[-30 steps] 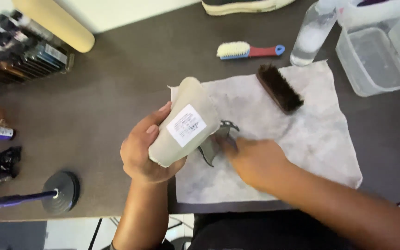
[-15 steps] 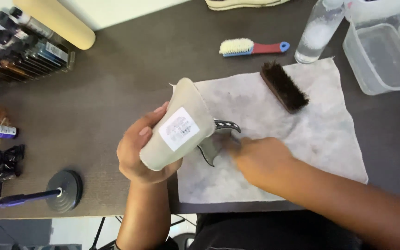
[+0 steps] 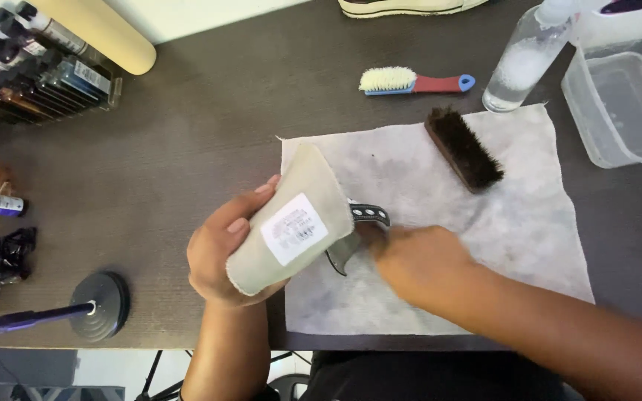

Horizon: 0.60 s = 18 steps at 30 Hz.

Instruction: The person cleans a black high-top sneaker by spraying a liquid cleaner onto the upper and then scrubbing with a toothbrush. The person repeatedly scrubs the same areas of the shoe's upper and eyelets, then wipes the surface with a cloth.

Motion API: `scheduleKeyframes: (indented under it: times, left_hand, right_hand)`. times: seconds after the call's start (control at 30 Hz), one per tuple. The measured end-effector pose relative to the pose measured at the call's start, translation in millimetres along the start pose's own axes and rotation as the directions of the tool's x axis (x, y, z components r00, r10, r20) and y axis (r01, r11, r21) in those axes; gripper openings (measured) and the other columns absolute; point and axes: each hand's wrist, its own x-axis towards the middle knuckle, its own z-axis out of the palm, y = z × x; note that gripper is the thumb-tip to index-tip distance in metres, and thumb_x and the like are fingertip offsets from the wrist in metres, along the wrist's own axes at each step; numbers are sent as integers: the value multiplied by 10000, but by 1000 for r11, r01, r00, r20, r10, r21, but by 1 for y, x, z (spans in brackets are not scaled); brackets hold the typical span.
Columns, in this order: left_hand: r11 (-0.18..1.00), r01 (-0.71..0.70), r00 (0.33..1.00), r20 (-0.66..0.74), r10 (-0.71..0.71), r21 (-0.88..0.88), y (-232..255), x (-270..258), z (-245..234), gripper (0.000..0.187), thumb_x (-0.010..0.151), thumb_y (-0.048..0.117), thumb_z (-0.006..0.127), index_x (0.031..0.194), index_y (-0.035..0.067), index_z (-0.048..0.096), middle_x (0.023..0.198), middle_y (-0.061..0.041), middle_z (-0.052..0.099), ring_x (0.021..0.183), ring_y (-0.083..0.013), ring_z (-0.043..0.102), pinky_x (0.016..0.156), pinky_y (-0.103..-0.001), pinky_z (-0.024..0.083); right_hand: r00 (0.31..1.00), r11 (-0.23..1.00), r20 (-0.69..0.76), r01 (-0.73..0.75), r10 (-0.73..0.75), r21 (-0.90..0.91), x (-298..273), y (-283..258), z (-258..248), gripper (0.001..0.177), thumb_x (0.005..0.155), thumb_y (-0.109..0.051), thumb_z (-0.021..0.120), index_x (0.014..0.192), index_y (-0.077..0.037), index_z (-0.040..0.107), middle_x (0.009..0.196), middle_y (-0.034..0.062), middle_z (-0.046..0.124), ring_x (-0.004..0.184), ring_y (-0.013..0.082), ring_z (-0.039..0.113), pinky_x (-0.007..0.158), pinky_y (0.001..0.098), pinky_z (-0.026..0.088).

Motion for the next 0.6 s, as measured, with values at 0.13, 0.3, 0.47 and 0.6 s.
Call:
scheduleKeyframes:
  times: [0.13,0.3,0.47,0.6]
  left_hand:
    - [995,-40,999,41,36,94,-7,-16,-9,569,728,49,902,1127,-101,524,963,-437,657,810,-582,747,758,-602,663]
    - [605,777,617,23,-787,-173,-5,-53,-30,408,872,-48,354,1125,-180,645,1300,-263,667,1293,-319,645,1158,-349,511]
    - [967,92,995,25,-101,236,-14,-11,-4,424,832,-46,736,1155,-143,480,1089,-295,654,1029,-380,712,884,-437,626]
    - [891,-279,956,12,294,359,-19,-2,2,744,697,-43,954,1198,-72,405,972,-283,621,837,-375,753,689,-484,712]
  right_hand:
    - [999,1000,-51,4,-2,30,-1,-3,24,225,790,-63,605,974,-52,734,631,78,632,467,268,668,407,436,507]
    - [933,979,310,-203,183,34,-4,-6,25,958,685,19,691,1536,-171,295,815,9,690,566,314,692,357,486,462]
    - [878,977,452,-204,157,56,16,-12,5,690,829,-126,574,1460,-153,295,951,73,666,768,353,695,539,517,524]
    - [758,954,610,-299,229,13,-4,-18,-10,994,825,-97,607,1661,-180,76,966,81,699,778,395,733,579,523,547]
